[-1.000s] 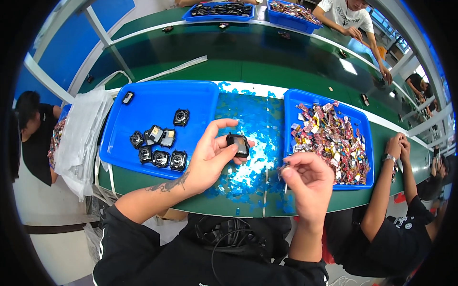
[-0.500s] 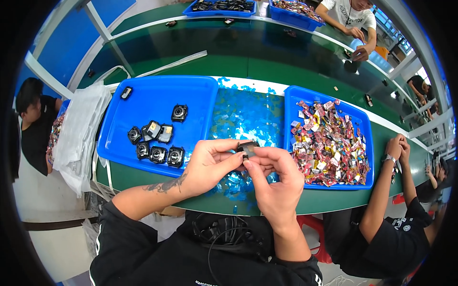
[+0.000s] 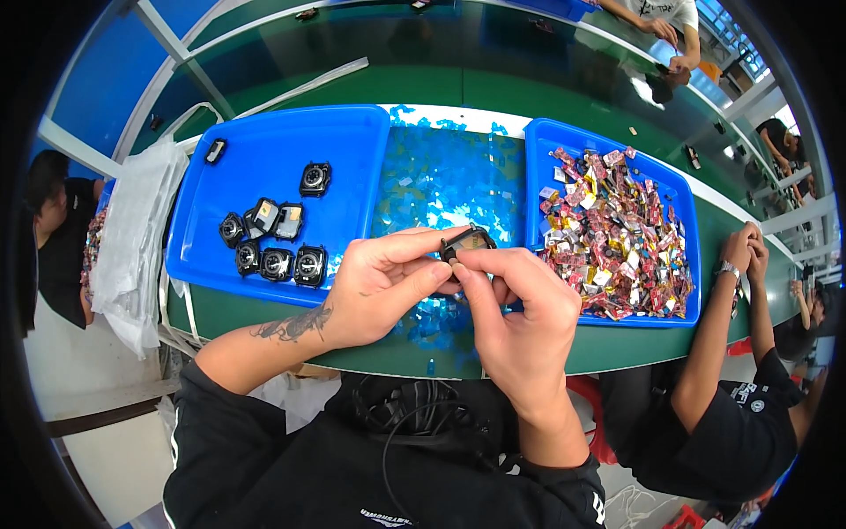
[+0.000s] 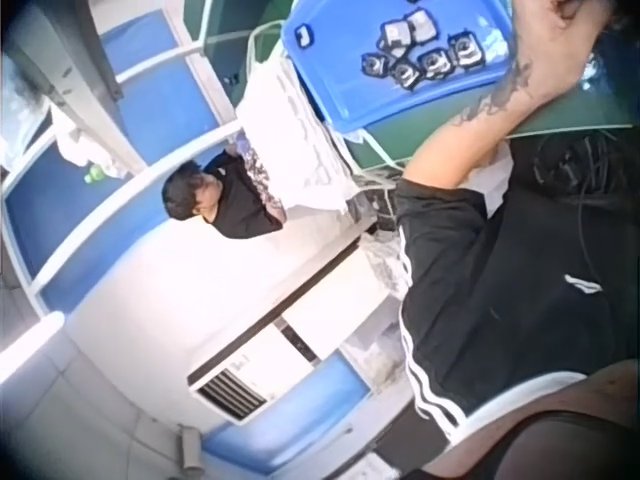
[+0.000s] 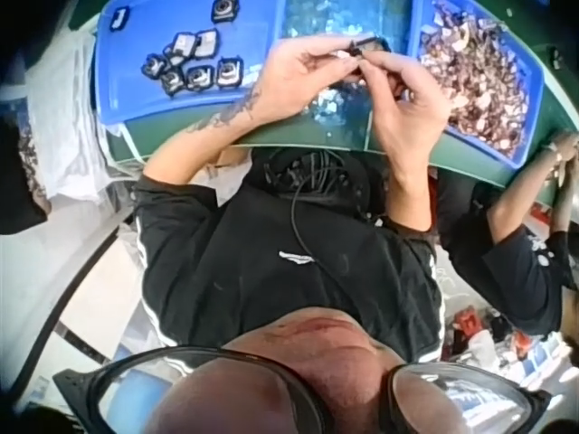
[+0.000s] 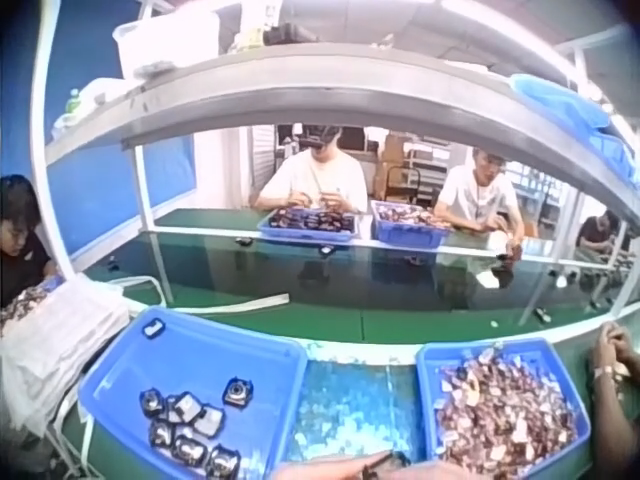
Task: Assembling small electronic modules at a factory production line workbench.
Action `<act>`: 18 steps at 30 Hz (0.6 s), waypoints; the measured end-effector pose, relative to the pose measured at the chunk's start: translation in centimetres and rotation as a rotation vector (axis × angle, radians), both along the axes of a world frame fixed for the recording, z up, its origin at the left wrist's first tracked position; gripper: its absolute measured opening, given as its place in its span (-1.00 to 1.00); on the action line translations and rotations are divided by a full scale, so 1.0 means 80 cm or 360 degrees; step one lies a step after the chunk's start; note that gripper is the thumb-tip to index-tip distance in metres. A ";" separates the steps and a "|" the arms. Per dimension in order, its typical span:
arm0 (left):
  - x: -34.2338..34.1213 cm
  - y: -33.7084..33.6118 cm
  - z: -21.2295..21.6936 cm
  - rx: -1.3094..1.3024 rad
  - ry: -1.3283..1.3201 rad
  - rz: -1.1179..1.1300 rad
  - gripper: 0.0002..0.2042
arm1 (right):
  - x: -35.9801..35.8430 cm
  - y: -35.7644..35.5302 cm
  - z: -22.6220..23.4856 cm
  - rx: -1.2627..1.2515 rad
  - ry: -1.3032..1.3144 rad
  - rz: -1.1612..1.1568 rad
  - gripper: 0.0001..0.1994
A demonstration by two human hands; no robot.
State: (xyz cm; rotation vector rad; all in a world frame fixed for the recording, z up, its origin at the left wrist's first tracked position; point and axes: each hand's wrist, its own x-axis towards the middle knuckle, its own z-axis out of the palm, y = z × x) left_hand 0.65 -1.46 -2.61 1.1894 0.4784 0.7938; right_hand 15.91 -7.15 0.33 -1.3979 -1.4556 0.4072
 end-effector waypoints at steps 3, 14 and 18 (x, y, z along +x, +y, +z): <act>0.001 0.000 0.000 0.0042 -0.0019 0.0015 -0.62 | 0.002 0.001 -0.001 -0.0010 -0.0007 0.0018 -0.88; 0.000 0.000 -0.001 0.0117 0.0044 -0.0028 -0.64 | 0.007 0.003 0.001 -0.0039 -0.0044 0.0038 -0.89; 0.000 -0.003 -0.003 0.0088 0.0060 -0.0047 -0.63 | 0.005 0.001 0.001 0.0012 -0.0156 -0.0009 -0.89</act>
